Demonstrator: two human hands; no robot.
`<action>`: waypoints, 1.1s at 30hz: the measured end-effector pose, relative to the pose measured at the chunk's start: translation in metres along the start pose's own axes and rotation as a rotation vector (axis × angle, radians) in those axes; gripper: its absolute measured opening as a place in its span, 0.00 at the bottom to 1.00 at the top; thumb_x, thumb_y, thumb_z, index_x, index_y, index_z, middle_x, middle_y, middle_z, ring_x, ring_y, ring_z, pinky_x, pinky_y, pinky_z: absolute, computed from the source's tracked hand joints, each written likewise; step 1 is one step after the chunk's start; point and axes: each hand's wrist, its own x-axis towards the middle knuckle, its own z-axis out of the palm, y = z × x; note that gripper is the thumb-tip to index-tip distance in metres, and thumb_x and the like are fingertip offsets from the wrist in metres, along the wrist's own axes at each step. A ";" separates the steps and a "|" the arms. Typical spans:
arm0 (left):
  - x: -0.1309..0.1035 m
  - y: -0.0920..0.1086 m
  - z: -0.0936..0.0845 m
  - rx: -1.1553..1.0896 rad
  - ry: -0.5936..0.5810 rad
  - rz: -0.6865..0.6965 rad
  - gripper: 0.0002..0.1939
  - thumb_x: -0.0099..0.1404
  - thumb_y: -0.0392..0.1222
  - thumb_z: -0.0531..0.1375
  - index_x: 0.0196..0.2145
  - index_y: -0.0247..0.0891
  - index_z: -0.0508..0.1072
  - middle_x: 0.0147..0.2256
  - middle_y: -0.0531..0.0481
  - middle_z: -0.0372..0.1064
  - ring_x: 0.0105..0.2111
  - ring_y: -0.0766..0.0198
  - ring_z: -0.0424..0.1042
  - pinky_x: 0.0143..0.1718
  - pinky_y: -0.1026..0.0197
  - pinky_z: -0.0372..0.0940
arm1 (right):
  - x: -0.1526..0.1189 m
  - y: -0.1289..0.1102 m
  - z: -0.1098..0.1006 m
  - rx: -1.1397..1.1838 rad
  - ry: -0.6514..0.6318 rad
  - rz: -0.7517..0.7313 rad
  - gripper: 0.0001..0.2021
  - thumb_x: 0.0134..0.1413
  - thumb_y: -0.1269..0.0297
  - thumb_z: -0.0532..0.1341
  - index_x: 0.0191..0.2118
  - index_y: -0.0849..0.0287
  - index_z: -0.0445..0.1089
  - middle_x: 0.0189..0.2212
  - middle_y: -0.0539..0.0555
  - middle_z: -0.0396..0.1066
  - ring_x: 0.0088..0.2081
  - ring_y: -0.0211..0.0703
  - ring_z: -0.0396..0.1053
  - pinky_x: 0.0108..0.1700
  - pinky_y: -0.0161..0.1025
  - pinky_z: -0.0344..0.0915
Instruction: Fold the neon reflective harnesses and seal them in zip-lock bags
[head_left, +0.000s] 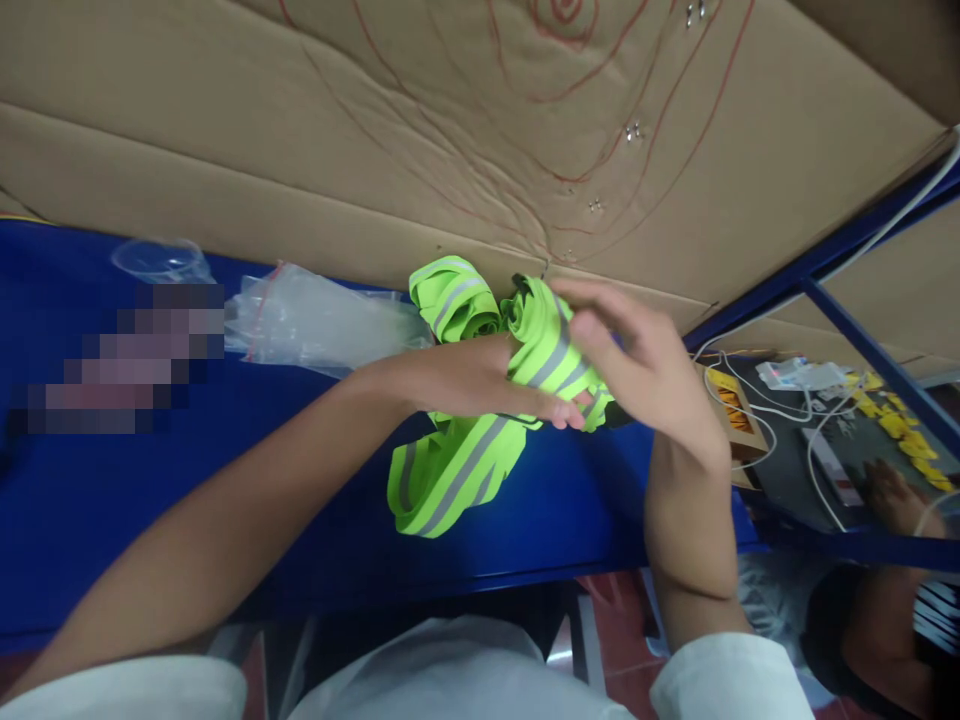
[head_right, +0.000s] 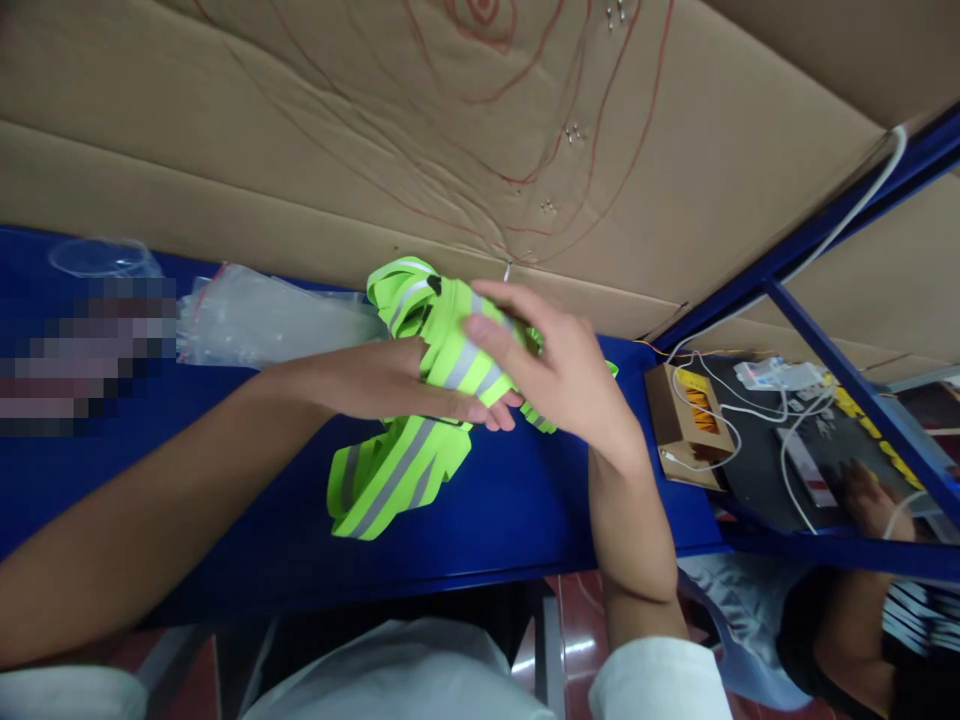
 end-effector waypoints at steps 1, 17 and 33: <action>-0.001 0.001 0.000 0.047 -0.036 0.016 0.12 0.66 0.40 0.66 0.47 0.38 0.81 0.47 0.49 0.81 0.50 0.60 0.80 0.52 0.64 0.71 | -0.002 -0.002 -0.001 -0.031 -0.111 0.000 0.22 0.65 0.45 0.64 0.58 0.52 0.73 0.36 0.51 0.80 0.38 0.46 0.79 0.44 0.42 0.74; 0.003 -0.006 0.010 -0.276 -0.138 -0.097 0.15 0.64 0.42 0.69 0.48 0.37 0.78 0.45 0.46 0.81 0.44 0.57 0.81 0.45 0.60 0.76 | 0.000 0.002 -0.012 0.362 0.058 0.244 0.22 0.56 0.38 0.68 0.40 0.54 0.76 0.32 0.49 0.77 0.29 0.40 0.73 0.31 0.37 0.72; 0.001 0.002 0.003 0.005 0.076 0.021 0.08 0.64 0.37 0.64 0.40 0.36 0.81 0.39 0.50 0.81 0.39 0.63 0.80 0.40 0.67 0.70 | 0.002 0.012 -0.002 0.138 -0.183 0.134 0.37 0.56 0.39 0.68 0.66 0.49 0.66 0.59 0.56 0.72 0.39 0.46 0.78 0.42 0.46 0.78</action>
